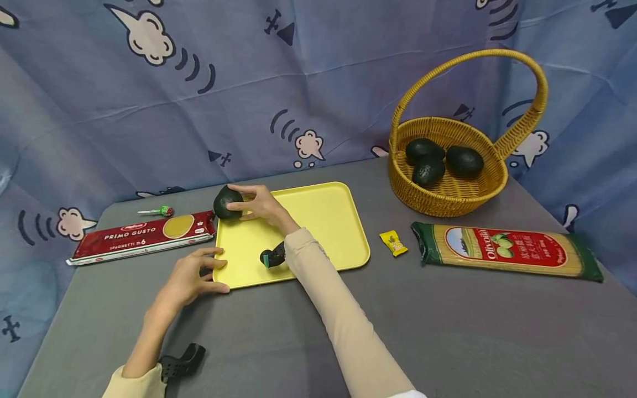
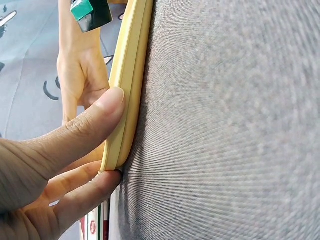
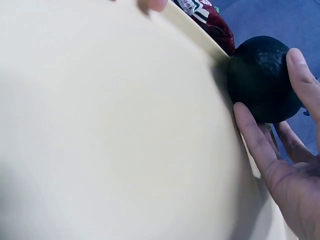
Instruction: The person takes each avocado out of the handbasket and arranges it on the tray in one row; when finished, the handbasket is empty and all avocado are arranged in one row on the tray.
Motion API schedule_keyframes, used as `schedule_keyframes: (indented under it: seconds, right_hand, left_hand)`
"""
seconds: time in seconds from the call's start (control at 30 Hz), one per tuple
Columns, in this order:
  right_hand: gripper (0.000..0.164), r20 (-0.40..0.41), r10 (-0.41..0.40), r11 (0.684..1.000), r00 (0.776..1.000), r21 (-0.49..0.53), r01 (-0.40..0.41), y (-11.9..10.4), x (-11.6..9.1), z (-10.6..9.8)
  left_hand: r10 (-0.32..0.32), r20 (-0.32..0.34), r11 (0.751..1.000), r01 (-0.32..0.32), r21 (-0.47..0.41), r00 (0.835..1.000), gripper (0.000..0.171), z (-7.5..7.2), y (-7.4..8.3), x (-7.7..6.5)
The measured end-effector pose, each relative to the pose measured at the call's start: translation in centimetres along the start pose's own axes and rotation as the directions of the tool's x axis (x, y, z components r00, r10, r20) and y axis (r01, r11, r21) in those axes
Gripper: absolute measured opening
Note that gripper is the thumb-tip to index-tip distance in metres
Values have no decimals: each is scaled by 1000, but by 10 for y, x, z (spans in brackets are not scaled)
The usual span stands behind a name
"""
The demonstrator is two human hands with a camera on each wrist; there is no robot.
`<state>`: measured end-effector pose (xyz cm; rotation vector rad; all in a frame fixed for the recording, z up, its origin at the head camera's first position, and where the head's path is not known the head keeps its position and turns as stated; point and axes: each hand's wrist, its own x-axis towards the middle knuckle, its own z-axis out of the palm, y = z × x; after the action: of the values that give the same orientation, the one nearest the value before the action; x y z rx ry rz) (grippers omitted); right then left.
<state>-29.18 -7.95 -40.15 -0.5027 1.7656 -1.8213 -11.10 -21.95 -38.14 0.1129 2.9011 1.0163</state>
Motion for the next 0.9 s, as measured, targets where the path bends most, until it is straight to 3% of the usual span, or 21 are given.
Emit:
schedule_keyframes:
  seconds: [0.37, 0.6, 0.9]
  right_hand:
    - [58, 20, 4, 1000, 1000, -17, -4, -5, -8, -10]
    - [57, 8, -9, 1000, 1000, -21, 9, -8, -14, -16]
    - [58, 37, 2, 1000, 999, 10, -2, -10, -30, -26]
  left_hand:
    - [43, -8, 999, -43, 1, 999, 50, 2, 5, 3]
    - [33, -1, 999, -33, -4, 999, 51, 2, 6, 4]
    - [17, 15, 1000, -17, -3, 1000, 53, -1, 2, -4]
